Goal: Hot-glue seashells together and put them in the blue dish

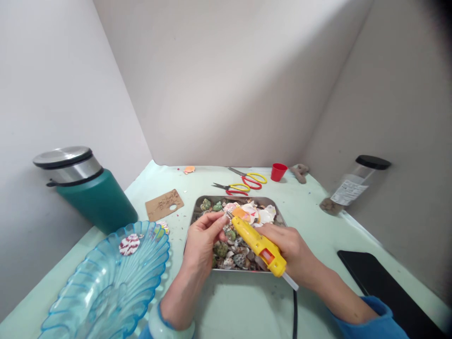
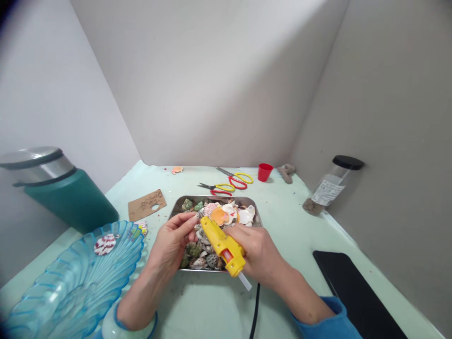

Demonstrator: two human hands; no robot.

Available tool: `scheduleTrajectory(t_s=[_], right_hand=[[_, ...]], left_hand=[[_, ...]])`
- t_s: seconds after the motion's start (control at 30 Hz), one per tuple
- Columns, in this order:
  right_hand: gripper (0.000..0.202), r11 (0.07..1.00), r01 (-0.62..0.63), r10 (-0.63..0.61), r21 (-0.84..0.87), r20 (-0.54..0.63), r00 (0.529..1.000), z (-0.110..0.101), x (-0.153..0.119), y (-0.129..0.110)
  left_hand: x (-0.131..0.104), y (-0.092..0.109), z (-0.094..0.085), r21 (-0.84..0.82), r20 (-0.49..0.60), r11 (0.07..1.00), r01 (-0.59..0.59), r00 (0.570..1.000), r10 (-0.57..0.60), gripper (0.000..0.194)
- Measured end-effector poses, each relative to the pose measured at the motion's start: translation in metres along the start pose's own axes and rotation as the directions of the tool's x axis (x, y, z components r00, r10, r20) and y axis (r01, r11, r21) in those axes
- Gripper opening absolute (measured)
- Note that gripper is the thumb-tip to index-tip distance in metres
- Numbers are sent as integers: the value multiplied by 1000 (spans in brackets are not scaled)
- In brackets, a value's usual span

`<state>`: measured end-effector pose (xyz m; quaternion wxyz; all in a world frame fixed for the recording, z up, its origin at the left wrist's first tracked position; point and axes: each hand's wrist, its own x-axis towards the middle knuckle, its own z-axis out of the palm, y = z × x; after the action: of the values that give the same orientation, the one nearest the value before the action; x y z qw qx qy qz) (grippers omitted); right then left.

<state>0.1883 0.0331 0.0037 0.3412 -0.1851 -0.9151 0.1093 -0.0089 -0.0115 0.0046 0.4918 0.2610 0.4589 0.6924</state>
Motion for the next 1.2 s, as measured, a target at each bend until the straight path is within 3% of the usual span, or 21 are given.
scheduleTrajectory(t_s=[0.2,0.47,0.8,1.03,1.2], right_hand=[[14,1000,-21,21,5,33,999,1,0,0],[9,998,-41,40,-37,-46,998,1,0,0],[14,999,-26,25,22,41,999,1,-1,1],[9,998,-58,57,-27,-45,997,2,-1,0],[12,999,-32,32,-24,-7,999,1,-1,0]], left_hand=[[1,0,1,-8,-1,1000,1,1000,-1,24],[0,1,0,28,-11,1000,9,1000,-9,26],[-1,2,1,12,-15,1000,18,1000,-18,25],[-1,3,3,11,-15,1000,17,1000,-17,26],[-1,2,2,-24,-4,999,28,1000,-28,25]])
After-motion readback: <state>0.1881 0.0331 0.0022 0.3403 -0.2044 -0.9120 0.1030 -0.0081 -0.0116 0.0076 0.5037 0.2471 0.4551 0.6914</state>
